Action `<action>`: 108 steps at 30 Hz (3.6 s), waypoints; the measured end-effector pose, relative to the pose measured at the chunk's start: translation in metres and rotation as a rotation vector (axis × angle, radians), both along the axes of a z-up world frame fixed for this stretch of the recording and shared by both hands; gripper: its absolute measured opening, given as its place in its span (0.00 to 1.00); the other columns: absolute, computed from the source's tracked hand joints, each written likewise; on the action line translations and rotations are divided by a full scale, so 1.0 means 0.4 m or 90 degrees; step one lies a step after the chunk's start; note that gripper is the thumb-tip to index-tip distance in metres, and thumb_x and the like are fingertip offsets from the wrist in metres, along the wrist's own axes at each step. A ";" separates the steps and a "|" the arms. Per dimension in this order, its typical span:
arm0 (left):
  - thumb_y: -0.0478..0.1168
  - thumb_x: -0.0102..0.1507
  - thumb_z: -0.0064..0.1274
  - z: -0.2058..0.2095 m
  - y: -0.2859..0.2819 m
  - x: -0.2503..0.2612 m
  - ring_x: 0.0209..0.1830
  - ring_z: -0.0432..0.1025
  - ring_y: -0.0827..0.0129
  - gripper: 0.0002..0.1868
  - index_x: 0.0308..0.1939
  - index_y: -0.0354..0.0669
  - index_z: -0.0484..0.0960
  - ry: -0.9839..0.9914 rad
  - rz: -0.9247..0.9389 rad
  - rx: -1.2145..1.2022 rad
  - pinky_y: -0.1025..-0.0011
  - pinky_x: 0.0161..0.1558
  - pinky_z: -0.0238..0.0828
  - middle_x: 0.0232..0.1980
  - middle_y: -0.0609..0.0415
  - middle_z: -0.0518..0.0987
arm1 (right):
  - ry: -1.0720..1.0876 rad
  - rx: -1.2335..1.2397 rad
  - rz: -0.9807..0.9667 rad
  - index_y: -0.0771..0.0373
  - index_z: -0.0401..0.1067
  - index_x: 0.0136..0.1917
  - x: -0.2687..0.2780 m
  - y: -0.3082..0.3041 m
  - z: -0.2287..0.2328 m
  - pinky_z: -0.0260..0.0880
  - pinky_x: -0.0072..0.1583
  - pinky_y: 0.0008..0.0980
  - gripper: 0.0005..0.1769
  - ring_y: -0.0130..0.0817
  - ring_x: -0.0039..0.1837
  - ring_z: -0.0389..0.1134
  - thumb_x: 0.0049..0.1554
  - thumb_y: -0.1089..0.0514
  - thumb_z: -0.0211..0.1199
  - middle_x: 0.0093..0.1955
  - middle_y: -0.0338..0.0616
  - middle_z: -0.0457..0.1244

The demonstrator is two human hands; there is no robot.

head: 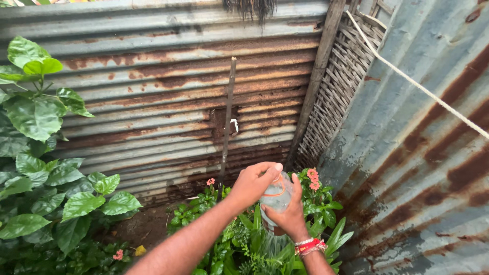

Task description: The person uses a white container to pour water from a green bucket over various green plants and red flowers in an outdoor area.

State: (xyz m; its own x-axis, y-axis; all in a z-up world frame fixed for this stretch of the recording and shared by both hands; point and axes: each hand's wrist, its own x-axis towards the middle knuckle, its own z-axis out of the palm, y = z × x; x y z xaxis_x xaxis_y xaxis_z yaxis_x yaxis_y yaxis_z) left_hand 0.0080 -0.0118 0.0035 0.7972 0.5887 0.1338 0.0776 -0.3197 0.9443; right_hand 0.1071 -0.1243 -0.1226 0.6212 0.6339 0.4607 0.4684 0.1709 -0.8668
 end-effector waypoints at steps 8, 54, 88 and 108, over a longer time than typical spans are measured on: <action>0.58 0.67 0.47 0.033 -0.003 0.005 0.58 0.73 0.72 0.33 0.65 0.36 0.76 -0.081 -0.108 -0.251 0.70 0.62 0.68 0.58 0.51 0.81 | 0.012 0.062 -0.005 0.63 0.36 0.80 0.021 0.016 0.046 0.68 0.67 0.44 0.69 0.47 0.70 0.65 0.39 0.58 0.80 0.71 0.59 0.58; 0.39 0.56 0.61 0.084 -0.012 0.105 0.34 0.80 0.75 0.08 0.34 0.38 0.84 -0.297 0.173 0.113 0.74 0.38 0.77 0.33 0.53 0.86 | -0.102 -0.236 0.203 0.65 0.27 0.82 0.140 -0.038 0.026 0.43 0.78 0.42 0.86 0.48 0.82 0.44 0.30 0.45 0.87 0.81 0.62 0.42; 0.37 0.52 0.62 -0.055 -0.059 -0.016 0.39 0.82 0.66 0.08 0.32 0.37 0.83 -0.259 0.078 0.157 0.69 0.43 0.78 0.39 0.50 0.85 | 0.087 -0.190 0.030 0.56 0.41 0.79 -0.053 0.002 -0.228 0.66 0.68 0.42 0.77 0.43 0.71 0.62 0.27 0.60 0.87 0.70 0.50 0.56; 0.38 0.54 0.62 0.005 -0.071 -0.020 0.44 0.82 0.64 0.08 0.35 0.39 0.83 -0.278 0.049 0.199 0.68 0.49 0.78 0.44 0.50 0.85 | 0.016 -0.265 0.138 0.62 0.26 0.80 0.009 -0.035 -0.047 0.59 0.72 0.39 0.84 0.45 0.75 0.58 0.30 0.51 0.86 0.75 0.54 0.54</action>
State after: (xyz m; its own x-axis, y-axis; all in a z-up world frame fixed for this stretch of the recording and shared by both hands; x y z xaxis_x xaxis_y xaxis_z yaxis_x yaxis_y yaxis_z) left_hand 0.0000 -0.0402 0.0055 0.5836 0.5223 0.6217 -0.2665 -0.6001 0.7543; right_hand 0.1106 -0.1383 -0.1414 0.4616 0.8780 0.1267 0.4380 -0.1014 -0.8932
